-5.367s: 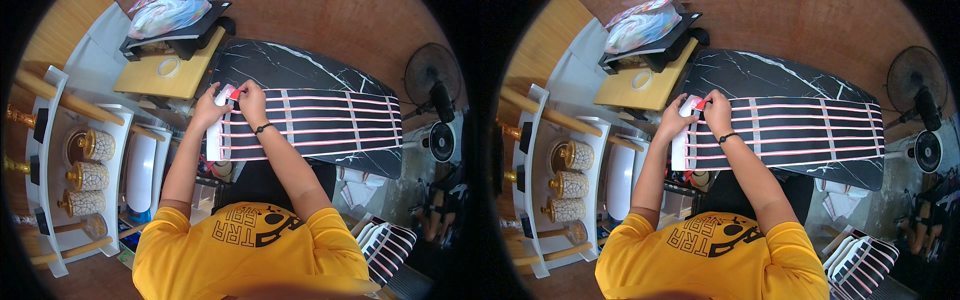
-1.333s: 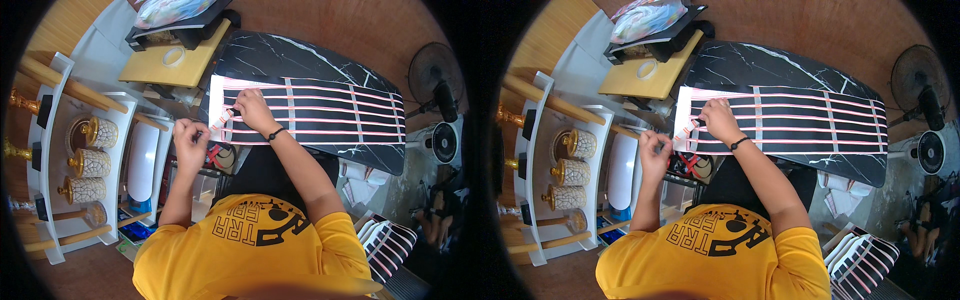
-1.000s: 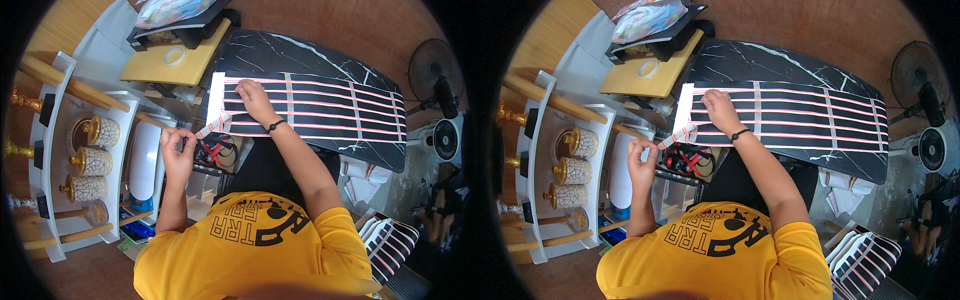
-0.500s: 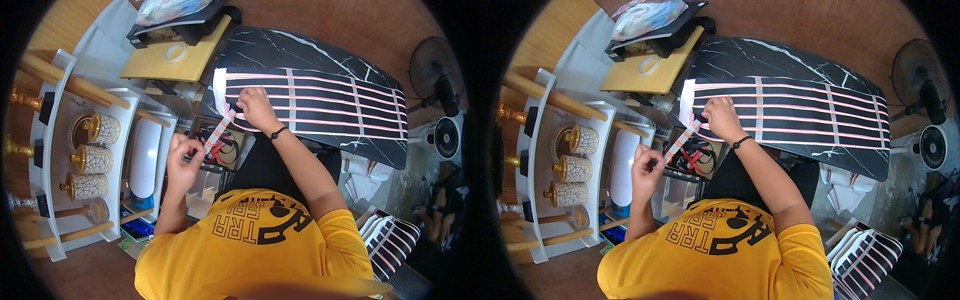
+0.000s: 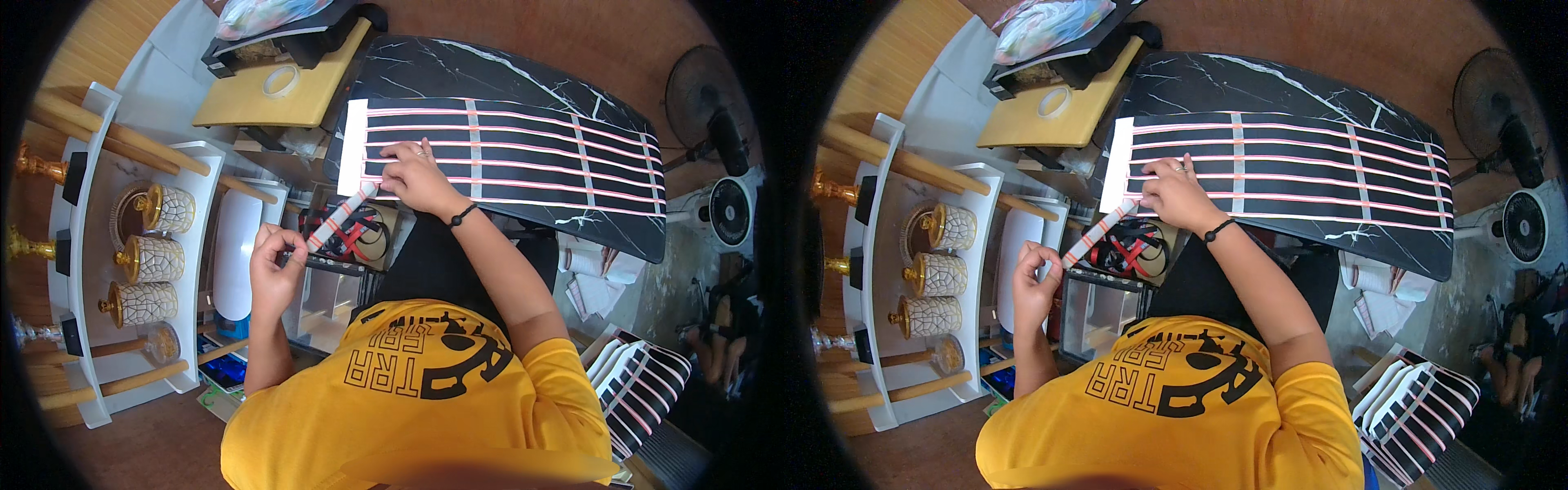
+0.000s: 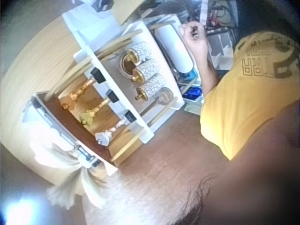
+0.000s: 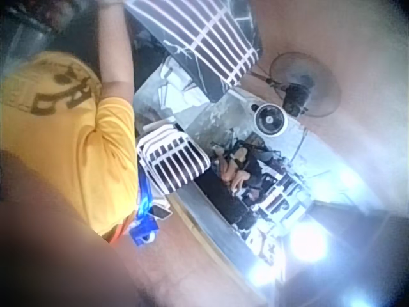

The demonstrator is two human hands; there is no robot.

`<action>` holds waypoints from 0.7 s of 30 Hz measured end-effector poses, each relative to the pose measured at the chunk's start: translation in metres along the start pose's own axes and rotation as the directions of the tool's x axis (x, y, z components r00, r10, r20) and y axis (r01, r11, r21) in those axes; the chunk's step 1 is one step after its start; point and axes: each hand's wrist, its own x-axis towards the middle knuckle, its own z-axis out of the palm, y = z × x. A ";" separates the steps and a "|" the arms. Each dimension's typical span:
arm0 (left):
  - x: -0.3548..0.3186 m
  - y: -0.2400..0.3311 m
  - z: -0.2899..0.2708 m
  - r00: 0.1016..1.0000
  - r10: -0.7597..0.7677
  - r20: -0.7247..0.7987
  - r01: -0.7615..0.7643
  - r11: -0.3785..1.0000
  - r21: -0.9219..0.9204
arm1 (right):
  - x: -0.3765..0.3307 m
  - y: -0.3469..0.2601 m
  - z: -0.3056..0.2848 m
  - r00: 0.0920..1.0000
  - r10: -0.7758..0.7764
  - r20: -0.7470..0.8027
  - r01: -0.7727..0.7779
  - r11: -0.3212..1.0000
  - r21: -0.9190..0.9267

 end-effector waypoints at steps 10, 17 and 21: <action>-0.034 -0.026 -0.035 0.848 -0.284 0.447 0.149 0.938 0.312 | 0.009 0.015 0.001 0.995 0.072 -0.069 -0.070 0.997 0.027; -0.052 -0.154 0.032 0.352 -0.433 0.830 0.876 0.465 -0.129 | 0.008 0.027 -0.023 0.862 0.091 -0.499 0.048 0.964 0.260; -0.069 -0.203 0.053 0.469 -0.476 0.744 0.838 -0.026 -0.545 | 0.013 0.084 -0.079 0.818 0.158 -0.554 -0.210 0.977 -0.031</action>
